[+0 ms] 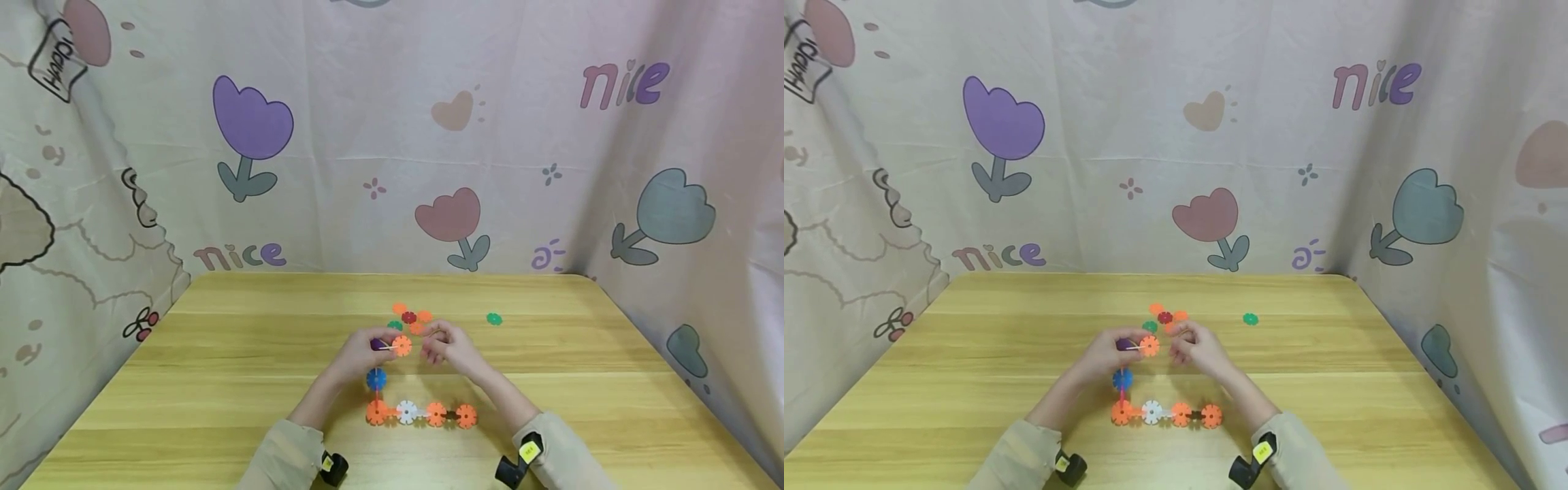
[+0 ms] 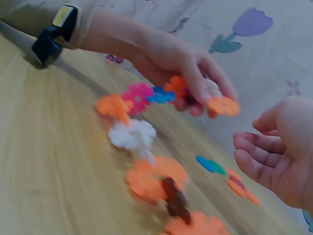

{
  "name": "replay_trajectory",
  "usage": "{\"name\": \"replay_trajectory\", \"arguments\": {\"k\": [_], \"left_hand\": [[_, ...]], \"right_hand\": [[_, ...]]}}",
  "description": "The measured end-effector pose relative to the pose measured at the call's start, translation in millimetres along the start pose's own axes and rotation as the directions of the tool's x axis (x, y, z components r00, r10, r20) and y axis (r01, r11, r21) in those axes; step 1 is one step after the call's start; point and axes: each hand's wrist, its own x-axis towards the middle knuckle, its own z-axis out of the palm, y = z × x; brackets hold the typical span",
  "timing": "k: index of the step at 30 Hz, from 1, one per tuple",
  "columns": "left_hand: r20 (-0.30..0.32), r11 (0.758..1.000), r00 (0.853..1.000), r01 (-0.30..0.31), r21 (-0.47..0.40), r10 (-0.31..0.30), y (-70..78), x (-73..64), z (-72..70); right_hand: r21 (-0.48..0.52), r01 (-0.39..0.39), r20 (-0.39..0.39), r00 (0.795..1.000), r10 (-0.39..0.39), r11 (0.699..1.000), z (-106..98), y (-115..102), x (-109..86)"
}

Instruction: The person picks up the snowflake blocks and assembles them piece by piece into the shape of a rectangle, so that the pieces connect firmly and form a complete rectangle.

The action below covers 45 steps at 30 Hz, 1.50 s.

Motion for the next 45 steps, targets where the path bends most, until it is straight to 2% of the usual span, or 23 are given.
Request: {"name": "replay_trajectory", "arguments": {"k": [5,9,13,18,23,25,31,39,43,45], "left_hand": [[-0.009,1.000,1.000,0.014,0.024,-0.013,1.3,-0.5,-0.8],[-0.005,0.999,1.000,0.018,0.027,-0.018,1.3,-1.8,-1.6],[-0.004,1.000,1.000,0.025,0.017,-0.025,1.1,-3.1,-2.4],[-0.011,1.000,1.000,0.028,0.008,-0.028,0.8,-4.4,-3.2],[-0.018,1.000,1.000,0.022,0.002,-0.022,-0.4,-4.3,-3.8],[-0.017,1.000,0.999,0.027,-0.007,-0.027,0.3,-4.2,-3.9],[-0.009,0.999,1.000,0.029,-0.033,-0.030,0.8,-4.2,-3.9],[-0.006,0.998,0.999,0.047,-0.042,-0.048,2.1,-4.0,-3.6],[-0.006,0.999,0.999,0.040,-0.028,-0.041,3.1,-3.7,-3.9],[-0.004,0.999,0.999,0.033,-0.022,-0.034,3.6,-3.7,-4.1]], "right_hand": [[-0.028,-0.026,-0.076,0.997,0.024,0.999,-24.2,8.3,-4.1],[-0.030,-0.058,-0.172,0.984,0.052,0.998,-45.6,17.5,-5.7],[-0.074,-0.125,-0.300,0.949,0.097,0.989,-69.3,28.4,-4.7],[-0.224,-0.205,-0.428,0.899,0.092,0.953,-100.8,44.2,-1.5],[-0.353,-0.263,-0.444,0.892,0.087,0.898,-120.0,50.5,0.8],[-0.401,-0.286,-0.441,0.893,0.091,0.870,-123.0,52.3,1.9],[-0.482,-0.323,-0.423,0.900,0.107,0.815,-126.4,65.6,6.0],[-0.556,-0.328,-0.420,0.904,0.083,0.764,-124.9,70.1,11.1],[-0.576,-0.331,-0.396,0.913,0.099,0.747,-126.1,67.2,11.6],[-0.570,-0.335,-0.383,0.916,0.118,0.751,-126.9,64.9,11.4]]}}
